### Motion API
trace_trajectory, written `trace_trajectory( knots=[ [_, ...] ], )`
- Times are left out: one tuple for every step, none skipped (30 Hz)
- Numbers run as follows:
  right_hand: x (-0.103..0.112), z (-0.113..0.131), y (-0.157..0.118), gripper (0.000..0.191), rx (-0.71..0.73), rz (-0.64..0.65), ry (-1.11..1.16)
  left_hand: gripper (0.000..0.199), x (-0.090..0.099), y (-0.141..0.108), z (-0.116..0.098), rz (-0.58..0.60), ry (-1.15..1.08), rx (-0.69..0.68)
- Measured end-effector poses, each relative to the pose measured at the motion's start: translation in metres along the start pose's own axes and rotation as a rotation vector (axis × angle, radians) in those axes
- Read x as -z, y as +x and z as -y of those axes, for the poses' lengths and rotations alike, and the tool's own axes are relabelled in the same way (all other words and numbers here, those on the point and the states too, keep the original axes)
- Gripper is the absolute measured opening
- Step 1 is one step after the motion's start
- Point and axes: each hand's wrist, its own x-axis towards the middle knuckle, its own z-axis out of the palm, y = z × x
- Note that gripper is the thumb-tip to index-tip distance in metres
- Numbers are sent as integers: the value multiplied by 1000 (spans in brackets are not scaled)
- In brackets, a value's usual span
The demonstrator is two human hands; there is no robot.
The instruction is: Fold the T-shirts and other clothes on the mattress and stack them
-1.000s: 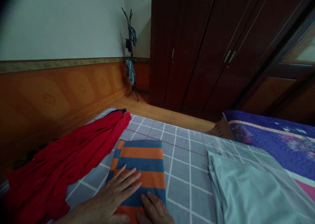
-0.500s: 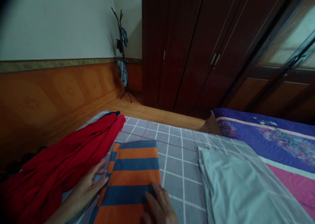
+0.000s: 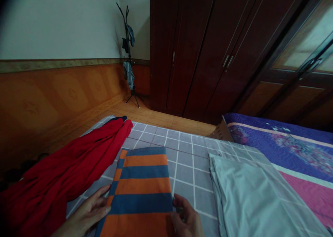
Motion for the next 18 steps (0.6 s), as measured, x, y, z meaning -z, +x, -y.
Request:
trace_trajectory(
  knots=[
    [0,0,3,53,-23,19,17,85,0,-1,-2,42,-20,19],
    [0,0,6,55,-45,33,22,81,0,-2,-3,77,-30,30],
    [1,0,10,57,-60,42,14,77,-1,-3,-4,105,-32,34],
    [1,0,13,59,-66,42,-7,74,-2,-4,-5,124,-24,32],
    [2,0,16,60,-66,42,-43,71,-3,-5,-6,129,-10,27],
    [2,0,18,61,-68,50,-88,69,-5,-5,-7,127,8,25],
    [1,1,20,61,-79,82,-137,66,-7,-5,-8,124,24,24],
    [1,2,23,60,-98,136,-183,64,-9,-5,-10,123,35,25],
    [0,4,24,58,-116,189,-219,62,-11,-5,-11,127,42,22],
    [-2,6,26,55,-128,235,-242,60,-13,-4,-13,141,46,17],
    [-4,9,28,51,-130,272,-253,57,-15,-4,-16,167,52,15],
    [-6,12,29,45,-118,301,-253,55,-16,-4,-19,193,64,13],
    [-8,15,30,39,-98,328,-247,53,-18,-5,-22,210,82,17],
    [-10,18,31,32,-79,358,-244,51,-20,-6,-26,211,107,29],
    [-12,20,31,26,-62,388,-247,50,-21,-7,-30,204,134,45],
    [-14,23,31,21,-41,408,-261,50,-23,-9,-33,185,156,57],
    [-15,24,32,19,-19,408,-284,49,-25,-12,-37,151,168,61],
    [-17,25,32,18,5,388,-311,49,-27,-14,-39,101,165,66]
  ],
)
